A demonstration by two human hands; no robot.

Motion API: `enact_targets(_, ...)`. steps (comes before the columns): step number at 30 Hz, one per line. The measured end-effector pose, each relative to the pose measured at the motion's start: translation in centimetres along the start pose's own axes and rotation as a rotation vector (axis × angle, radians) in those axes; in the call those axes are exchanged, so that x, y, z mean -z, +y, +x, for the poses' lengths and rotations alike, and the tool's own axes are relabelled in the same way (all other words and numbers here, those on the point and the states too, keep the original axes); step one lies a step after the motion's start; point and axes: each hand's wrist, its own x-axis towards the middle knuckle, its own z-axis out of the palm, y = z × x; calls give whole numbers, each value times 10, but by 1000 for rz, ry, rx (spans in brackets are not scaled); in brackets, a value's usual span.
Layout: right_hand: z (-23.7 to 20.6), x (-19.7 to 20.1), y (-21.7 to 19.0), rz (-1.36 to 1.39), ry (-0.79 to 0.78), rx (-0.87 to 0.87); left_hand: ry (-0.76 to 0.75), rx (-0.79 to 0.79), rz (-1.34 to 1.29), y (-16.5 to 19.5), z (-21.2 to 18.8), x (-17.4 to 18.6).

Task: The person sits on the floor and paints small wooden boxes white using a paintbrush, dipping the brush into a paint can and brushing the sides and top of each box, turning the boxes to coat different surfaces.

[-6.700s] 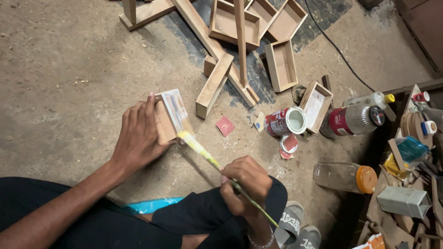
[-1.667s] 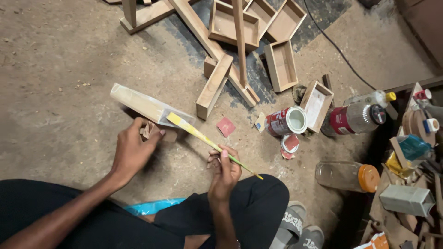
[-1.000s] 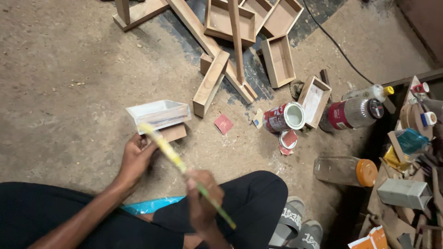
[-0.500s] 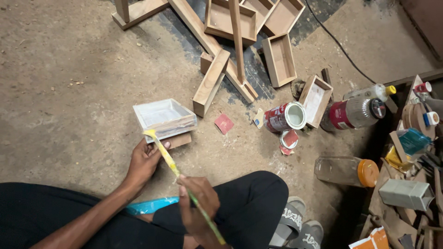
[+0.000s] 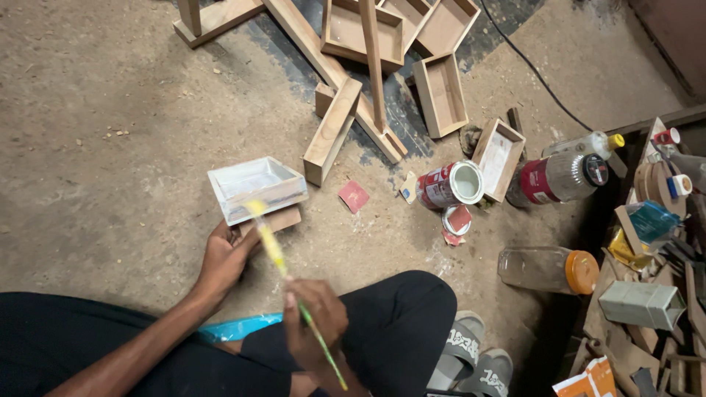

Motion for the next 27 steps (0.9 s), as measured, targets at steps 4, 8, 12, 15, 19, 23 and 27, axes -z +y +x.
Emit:
enact_targets(4, -5, -1, 5, 145, 33, -208, -15, -72, 7, 3, -1, 0)
enact_targets(8, 10, 8, 34, 77, 262, -378, -17, -31, -62, 10, -1, -5)
enact_targets(12, 12, 18, 39, -193, 296, -226, 0, 7, -44, 14, -4, -5)
enact_targets(15, 9, 12, 29, -194, 226, -102, 6, -10, -15, 13, -3, -3)
enact_targets(19, 2, -5, 11, -32, 43, 113, -8, -46, 6, 6, -1, 0)
enact_targets(23, -9, -2, 1, 141, -65, -17, 3, 60, 127, 0, 0, 3)
enact_targets(27, 1, 4, 20, 76, 178, -203, -7, -6, -15, 5, -1, 2)
